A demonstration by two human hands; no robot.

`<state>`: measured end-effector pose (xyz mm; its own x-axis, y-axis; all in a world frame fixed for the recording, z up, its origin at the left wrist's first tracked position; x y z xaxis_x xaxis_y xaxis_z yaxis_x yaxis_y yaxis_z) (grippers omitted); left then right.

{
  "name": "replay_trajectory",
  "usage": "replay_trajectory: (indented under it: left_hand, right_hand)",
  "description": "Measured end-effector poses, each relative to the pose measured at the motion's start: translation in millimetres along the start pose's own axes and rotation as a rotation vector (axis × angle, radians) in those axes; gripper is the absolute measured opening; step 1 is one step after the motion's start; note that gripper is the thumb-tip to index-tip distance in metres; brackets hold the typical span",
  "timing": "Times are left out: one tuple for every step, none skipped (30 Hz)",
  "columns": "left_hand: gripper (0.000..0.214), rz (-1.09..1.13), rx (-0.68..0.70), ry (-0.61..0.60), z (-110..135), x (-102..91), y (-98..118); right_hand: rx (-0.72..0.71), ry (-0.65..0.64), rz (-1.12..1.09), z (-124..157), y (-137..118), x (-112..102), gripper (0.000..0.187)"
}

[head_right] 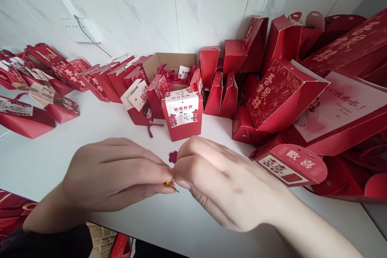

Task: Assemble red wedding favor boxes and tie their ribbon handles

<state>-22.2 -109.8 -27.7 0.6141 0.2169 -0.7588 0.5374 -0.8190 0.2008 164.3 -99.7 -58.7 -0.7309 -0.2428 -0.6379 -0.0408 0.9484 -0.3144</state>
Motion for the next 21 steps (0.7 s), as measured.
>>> replay_trajectory:
  left_hand:
    - [0.008,-0.013,-0.005,-0.006,0.3,0.5,-0.9]
    - [0.007,-0.028,-0.004,-0.011,0.4,0.8,-1.8]
    - [0.007,-0.041,0.003,-0.017,0.3,1.1,-2.7]
    - [0.006,-0.05,0.015,-0.022,0.1,1.4,-3.5]
    - [0.006,-0.053,0.029,-0.024,-0.3,1.6,-4.4]
    - [0.006,-0.051,0.044,-0.025,-0.7,1.8,-5.4]
    - [0.006,-0.049,0.059,-0.026,-1.1,2.2,-6.3]
    - [0.007,-0.046,0.071,-0.026,-1.5,2.6,-7.3]
    - [0.008,-0.042,0.082,-0.023,-1.8,3.1,-8.0]
    - [0.008,-0.036,0.096,-0.021,-1.8,3.6,-8.3]
    - [0.009,-0.027,0.108,-0.018,-1.5,4.0,-8.1]
    - [0.009,-0.016,0.116,-0.016,-1.0,4.3,-7.4]
    - [0.009,-0.002,0.119,-0.011,-0.2,4.3,-6.0]
    - [0.008,0.011,0.112,-0.005,0.7,4.1,-4.3]
    - [0.007,0.017,0.095,-0.004,1.7,3.8,-2.2]
    - [0.005,0.015,0.068,-0.008,2.7,3.5,0.1]
    - [0.003,0.006,0.04,-0.008,3.6,3.0,2.4]
    - [0.002,-0.007,0.017,-0.007,4.1,2.4,4.6]
    - [0.004,-0.019,0.002,-0.005,4.3,1.8,6.5]
    - [0.006,-0.029,-0.005,0.007,4.1,1.0,7.8]
    - [0.008,-0.032,0.002,0.02,3.4,0.2,8.7]
  right_hand:
    - [0.006,0.008,0.002,0.0,0.4,-1.0,0.015]
    - [0.006,0.014,0.011,-0.1,0.6,-2.1,0.013]
    - [-0.003,0.017,0.026,-0.3,0.5,-3.3,0.011]
    - [-0.014,0.017,0.045,-0.5,0.1,-4.4,0.011]
    - [-0.023,0.01,0.068,-0.8,-0.2,-5.3,0.011]
    - [-0.029,0.0,0.093,-1.1,-0.6,-6.1,0.013]
    - [-0.034,-0.008,0.116,-1.3,-1.1,-6.8,0.014]
    - [-0.04,-0.01,0.134,-1.5,-1.6,-7.5,0.016]
    - [-0.049,-0.009,0.15,-1.6,-2.1,-8.2,0.017]
    - [-0.061,-0.005,0.164,-1.7,-2.6,-8.6,0.017]
    - [-0.075,0.0,0.176,-1.7,-3.1,-8.9,0.018]
    - [-0.093,0.005,0.186,-1.7,-3.6,-8.9,0.019]
    - [-0.108,0.009,0.194,-1.6,-4.0,-8.7,0.019]
    - [-0.122,0.014,0.201,-1.6,-4.5,-8.3,0.019]
    - [-0.134,0.022,0.205,-1.7,-5.1,-7.8,0.02]
    - [-0.144,0.033,0.21,-1.8,-5.8,-7.2,0.02]
    - [-0.151,0.045,0.216,-1.9,-6.5,-6.6,0.02]
    - [-0.153,0.061,0.224,-2.2,-7.2,-6.1,0.021]
    - [-0.148,0.078,0.233,-2.5,-7.6,-5.7,0.021]
    - [-0.141,0.094,0.243,-2.8,-7.7,-5.5,0.021]
    - [-0.134,0.107,0.251,-3.1,-7.5,-5.5,0.021]
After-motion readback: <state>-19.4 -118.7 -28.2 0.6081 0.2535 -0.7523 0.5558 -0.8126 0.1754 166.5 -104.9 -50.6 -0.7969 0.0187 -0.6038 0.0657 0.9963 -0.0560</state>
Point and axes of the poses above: each hand's wrist, its own z-axis away from the middle knuckle, its own x-axis out of the palm, y = z × x, the point moved 3 cm from there along -z, towards the middle knuckle, and after that the axes turned 9 degrees about -x, right-handed, at the moved point
